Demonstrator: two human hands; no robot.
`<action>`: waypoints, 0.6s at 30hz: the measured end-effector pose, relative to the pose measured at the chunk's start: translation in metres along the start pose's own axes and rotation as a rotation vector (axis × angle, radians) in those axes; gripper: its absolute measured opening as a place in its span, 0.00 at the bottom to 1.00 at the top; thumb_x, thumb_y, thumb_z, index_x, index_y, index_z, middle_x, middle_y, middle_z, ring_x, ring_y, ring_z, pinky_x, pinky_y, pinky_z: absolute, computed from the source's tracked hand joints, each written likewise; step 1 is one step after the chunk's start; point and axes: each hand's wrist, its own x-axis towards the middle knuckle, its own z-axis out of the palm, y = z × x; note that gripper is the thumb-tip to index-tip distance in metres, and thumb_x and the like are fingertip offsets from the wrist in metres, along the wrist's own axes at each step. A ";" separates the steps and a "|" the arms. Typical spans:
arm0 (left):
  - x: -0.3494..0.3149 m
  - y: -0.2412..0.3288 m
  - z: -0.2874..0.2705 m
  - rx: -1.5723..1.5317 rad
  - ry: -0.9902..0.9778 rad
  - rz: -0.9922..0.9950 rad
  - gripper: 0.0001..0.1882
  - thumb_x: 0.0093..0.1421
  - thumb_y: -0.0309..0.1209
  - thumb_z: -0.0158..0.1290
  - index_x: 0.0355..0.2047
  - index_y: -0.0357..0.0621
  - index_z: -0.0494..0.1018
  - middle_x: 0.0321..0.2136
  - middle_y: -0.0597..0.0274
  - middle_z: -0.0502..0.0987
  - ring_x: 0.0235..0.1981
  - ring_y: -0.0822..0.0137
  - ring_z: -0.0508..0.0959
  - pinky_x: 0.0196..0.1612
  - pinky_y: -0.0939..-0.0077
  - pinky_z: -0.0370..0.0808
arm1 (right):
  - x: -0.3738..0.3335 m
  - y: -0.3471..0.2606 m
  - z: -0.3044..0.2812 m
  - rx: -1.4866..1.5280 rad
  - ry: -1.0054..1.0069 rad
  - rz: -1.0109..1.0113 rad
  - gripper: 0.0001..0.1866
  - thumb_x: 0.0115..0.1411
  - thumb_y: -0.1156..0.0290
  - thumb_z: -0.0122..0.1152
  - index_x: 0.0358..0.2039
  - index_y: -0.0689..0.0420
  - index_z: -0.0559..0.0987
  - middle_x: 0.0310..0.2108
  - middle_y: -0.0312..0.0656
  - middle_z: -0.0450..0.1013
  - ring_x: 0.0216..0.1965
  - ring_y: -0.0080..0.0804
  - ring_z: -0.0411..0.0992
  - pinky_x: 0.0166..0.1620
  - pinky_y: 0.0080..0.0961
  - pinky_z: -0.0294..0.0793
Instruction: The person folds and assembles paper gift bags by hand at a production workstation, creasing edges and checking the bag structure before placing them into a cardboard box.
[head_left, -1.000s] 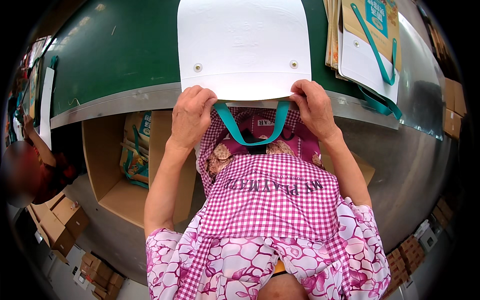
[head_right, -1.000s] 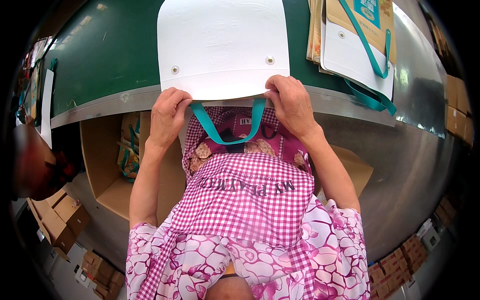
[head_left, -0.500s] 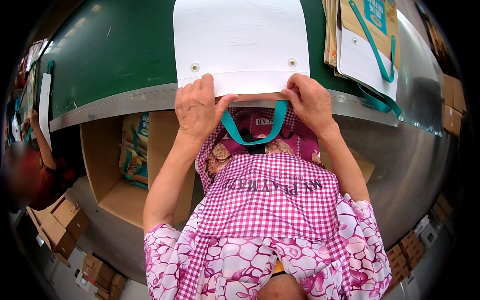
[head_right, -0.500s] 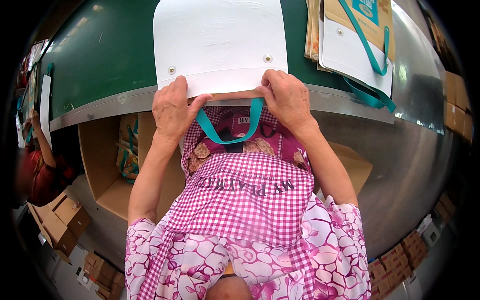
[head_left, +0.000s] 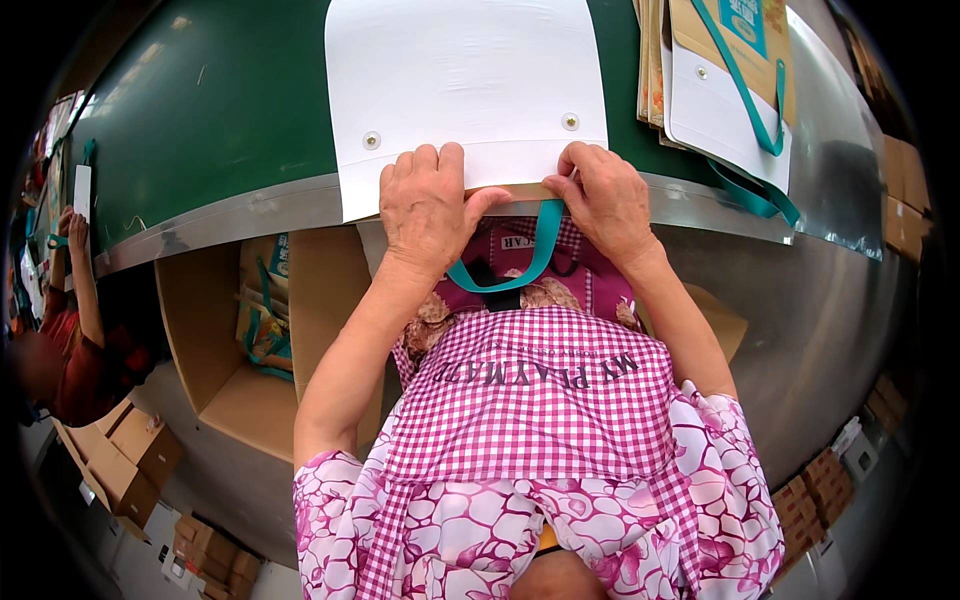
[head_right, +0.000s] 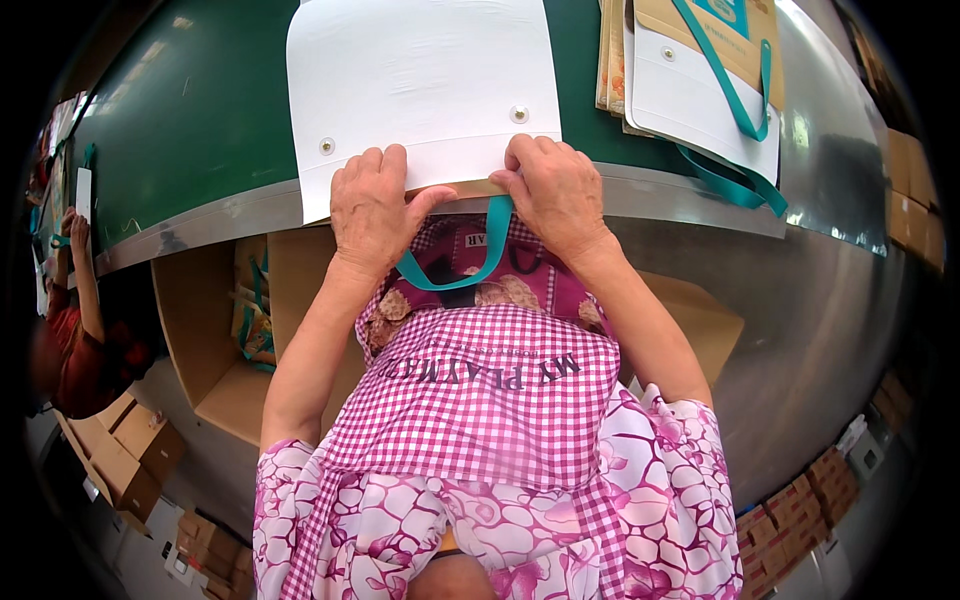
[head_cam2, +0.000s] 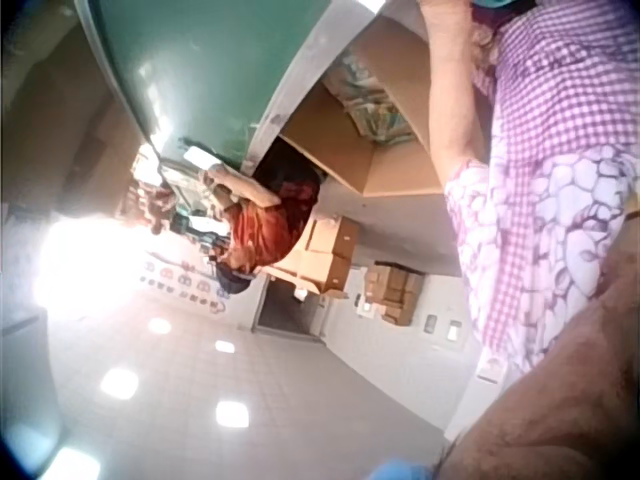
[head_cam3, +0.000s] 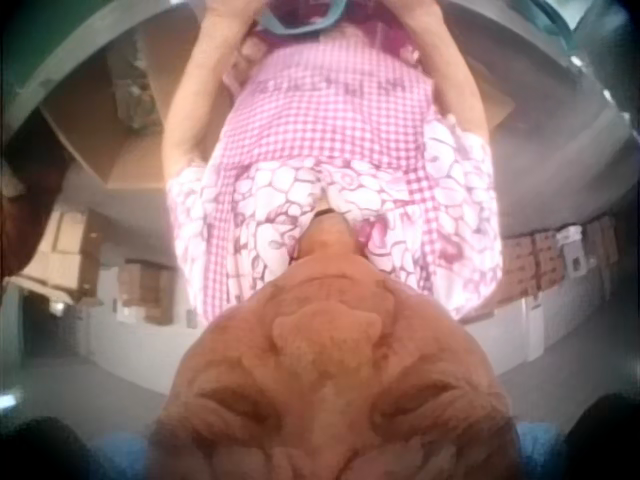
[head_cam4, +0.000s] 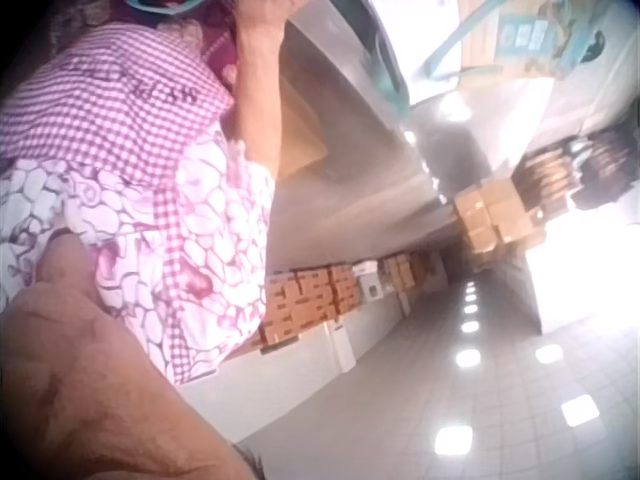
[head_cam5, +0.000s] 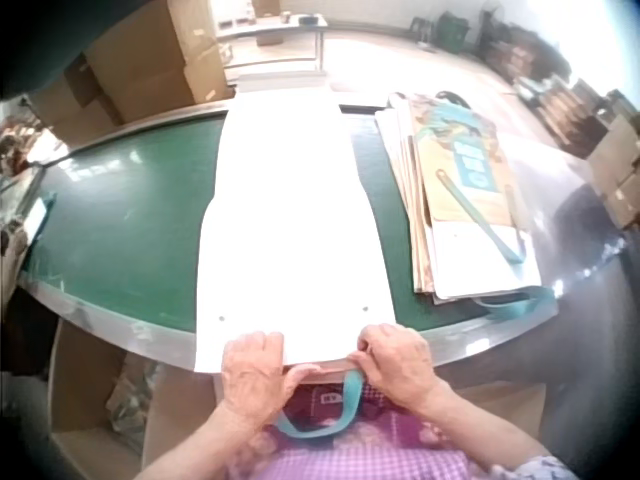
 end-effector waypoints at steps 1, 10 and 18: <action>0.001 0.000 0.000 0.000 -0.017 -0.006 0.33 0.50 0.61 0.61 0.29 0.40 0.70 0.24 0.58 0.70 0.29 0.57 0.72 0.37 0.62 0.68 | -0.002 0.002 -0.001 0.008 0.005 -0.001 0.11 0.56 0.65 0.68 0.29 0.55 0.74 0.27 0.41 0.72 0.32 0.42 0.73 0.37 0.39 0.71; 0.018 0.002 -0.006 0.054 -0.257 -0.095 0.31 0.46 0.60 0.64 0.28 0.42 0.72 0.23 0.59 0.75 0.29 0.59 0.77 0.37 0.63 0.68 | -0.011 0.024 -0.027 -0.106 -0.001 0.129 0.12 0.56 0.65 0.69 0.30 0.56 0.74 0.29 0.43 0.71 0.35 0.42 0.72 0.37 0.38 0.72; 0.016 0.001 -0.005 -0.011 -0.191 -0.069 0.32 0.47 0.58 0.65 0.28 0.39 0.70 0.24 0.54 0.76 0.31 0.54 0.77 0.38 0.60 0.70 | 0.001 -0.034 -0.004 0.260 -0.108 -0.179 0.09 0.61 0.67 0.63 0.32 0.57 0.73 0.27 0.44 0.75 0.30 0.44 0.76 0.33 0.38 0.74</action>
